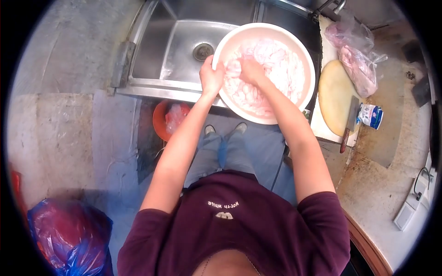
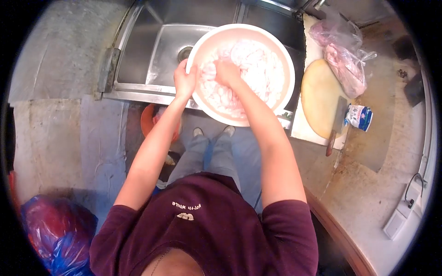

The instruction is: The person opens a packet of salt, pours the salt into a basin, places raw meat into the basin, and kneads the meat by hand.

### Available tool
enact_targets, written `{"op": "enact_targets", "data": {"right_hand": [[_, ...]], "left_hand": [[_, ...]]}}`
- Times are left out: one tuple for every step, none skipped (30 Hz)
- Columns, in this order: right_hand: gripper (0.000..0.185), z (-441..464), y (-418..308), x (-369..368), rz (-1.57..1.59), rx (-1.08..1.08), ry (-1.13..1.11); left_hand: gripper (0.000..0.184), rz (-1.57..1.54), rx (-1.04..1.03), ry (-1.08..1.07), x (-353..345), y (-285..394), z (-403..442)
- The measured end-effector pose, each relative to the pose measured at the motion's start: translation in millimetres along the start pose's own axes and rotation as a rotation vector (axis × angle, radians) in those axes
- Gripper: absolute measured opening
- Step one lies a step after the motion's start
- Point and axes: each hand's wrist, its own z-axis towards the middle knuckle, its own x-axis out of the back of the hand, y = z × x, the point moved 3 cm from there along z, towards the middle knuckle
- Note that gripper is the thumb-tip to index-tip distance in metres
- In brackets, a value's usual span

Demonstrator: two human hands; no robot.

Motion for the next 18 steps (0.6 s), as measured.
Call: {"op": "enact_targets", "data": {"right_hand": [[0.049,-9.1,-3.4,-0.7,-0.014,-0.006,0.003],[0.047,-19.0,-3.6,1.4,-0.027,0.016,0.003],[0.046,-33.2,-4.4,10.4,-0.04,0.036,0.001],[0.045,-42.9,-1.1,17.8,-0.051,0.055,-0.004],[0.044,-48.0,8.7,22.2,-0.073,0.031,-0.006],[0.044,-53.4,20.1,26.6,-0.095,0.008,-0.01],[0.046,-57.3,31.9,35.8,-0.046,-0.053,-0.031],[0.048,-60.4,43.2,46.8,0.005,-0.112,-0.053],[0.048,-60.2,52.6,56.5,-0.048,-0.062,-0.023],[0.049,-57.0,55.2,67.7,-0.098,-0.01,0.009],[0.056,-52.1,58.9,79.7,-0.144,-0.017,0.01],[0.063,-45.9,61.1,90.1,-0.19,-0.028,0.015],[0.076,-35.0,71.5,88.0,-0.23,-0.119,0.065],[0.08,-22.2,79.0,83.5,-0.207,-0.162,0.046],[0.084,-9.7,82.1,78.0,-0.18,-0.205,0.024],[0.088,1.4,85.2,69.5,-0.153,-0.247,0.001],[0.085,10.2,87.1,56.9,-0.173,-0.237,0.055],[0.078,17.2,85.7,47.3,-0.126,-0.228,0.042]], "left_hand": [[0.027,0.017,-0.017,0.001,0.1,0.1,1.0],[0.027,0.035,-0.031,0.002,0.6,-0.9,1.7],[0.027,0.054,-0.043,0.003,0.8,-3.4,1.7],[0.028,0.047,-0.066,0.013,-0.3,-9.0,3.0],[0.028,0.04,-0.087,0.023,-2.3,-14.9,5.6],[0.028,0.035,-0.105,0.033,-2.8,-20.1,5.8],[0.028,0.027,-0.078,0.017,-1.3,-13.4,3.2],[0.029,0.021,-0.051,0.002,-0.2,-6.1,1.1],[0.029,0.017,-0.025,-0.014,1.2,0.3,-0.9],[0.029,0.031,-0.041,-0.006,2.2,0.9,-0.8],[0.029,0.047,-0.056,-0.002,2.5,1.1,-0.9],[0.029,0.062,-0.074,-0.001,1.8,0.6,-0.8],[0.03,0.06,-0.065,-0.011,0.4,-2.6,0.1],[0.031,0.058,-0.058,-0.02,-0.4,-5.4,1.8],[0.032,0.059,-0.049,-0.03,-1.1,-7.9,2.5],[0.032,0.062,-0.044,-0.034,-1.6,-7.4,2.0],[0.032,0.064,-0.039,-0.036,-1.8,-7.0,1.7],[0.032,0.065,-0.033,-0.037,-1.5,-5.6,1.6]]}}
